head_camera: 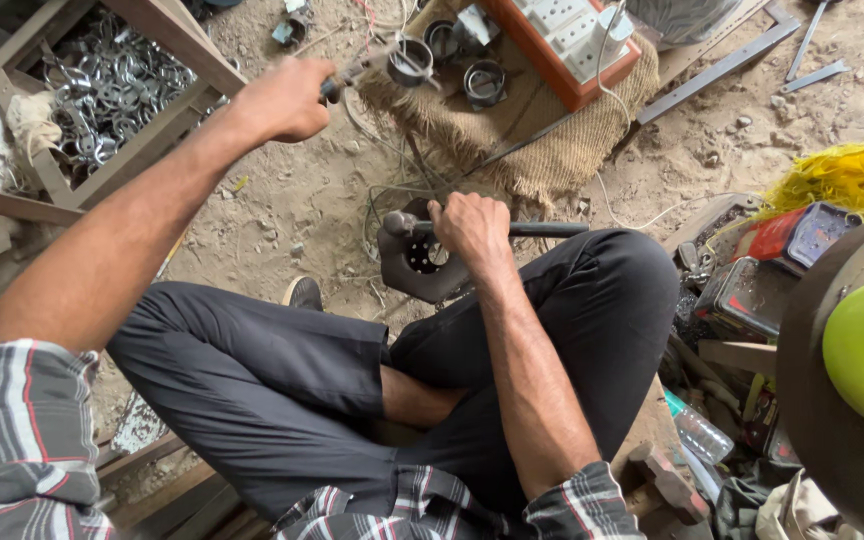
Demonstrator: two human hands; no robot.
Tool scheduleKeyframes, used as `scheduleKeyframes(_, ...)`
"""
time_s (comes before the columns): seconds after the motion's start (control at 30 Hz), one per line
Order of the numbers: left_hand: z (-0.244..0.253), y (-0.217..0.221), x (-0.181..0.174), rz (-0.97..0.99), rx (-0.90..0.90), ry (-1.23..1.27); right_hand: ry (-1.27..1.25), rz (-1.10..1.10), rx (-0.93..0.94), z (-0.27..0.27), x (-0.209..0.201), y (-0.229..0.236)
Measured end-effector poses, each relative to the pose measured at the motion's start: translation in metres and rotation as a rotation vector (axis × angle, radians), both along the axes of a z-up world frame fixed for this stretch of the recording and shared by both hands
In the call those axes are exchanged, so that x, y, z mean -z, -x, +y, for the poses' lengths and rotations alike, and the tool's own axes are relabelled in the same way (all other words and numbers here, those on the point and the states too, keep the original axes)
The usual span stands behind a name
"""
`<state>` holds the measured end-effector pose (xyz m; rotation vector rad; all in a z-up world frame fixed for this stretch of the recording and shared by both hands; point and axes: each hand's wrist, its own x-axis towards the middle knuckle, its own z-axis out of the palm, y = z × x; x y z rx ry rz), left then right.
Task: The person sits on the ground and uses a hammer to strike a small metal piece held by pliers. The metal piece is positioned on a larger metal base. The person repeatedly hammers the metal piece, occasionally adjusting its position with the pliers.
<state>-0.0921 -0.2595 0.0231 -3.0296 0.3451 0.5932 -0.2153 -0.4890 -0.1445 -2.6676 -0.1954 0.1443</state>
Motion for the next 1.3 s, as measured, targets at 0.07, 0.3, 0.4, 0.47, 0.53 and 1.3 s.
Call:
scheduleKeyframes(0.07, 0.011, 0.013, -0.001, 0.079, -0.152, 0.181, -0.002, 0.018, 0.002, 0.0, 0.002, 0.001)
scheduleKeyframes(0.3, 0.046, 0.075, 0.028, 0.569, -0.687, 0.829, -0.022, -0.023, 0.026, -0.003, -0.008, 0.0)
scheduleKeyframes(0.4, 0.057, 0.109, 0.044, 0.804, -0.775, 1.007, -0.016, -0.008, 0.053, -0.004, -0.009, -0.002)
scheduleKeyframes(0.47, 0.065, 0.129, 0.051, 0.873, -0.825, 1.024, -0.001, -0.067, 0.072, -0.007, -0.006, -0.005)
scheduleKeyframes(0.53, 0.07, 0.146, 0.056, 0.961, -0.86, 1.083, 0.018, -0.23, 0.08, -0.009, -0.003, -0.007)
scheduleKeyframes(1.3, 0.088, 0.153, 0.149, 1.343, -1.122, 1.458, -0.038, -0.345, 0.151, -0.025, -0.027, -0.021)
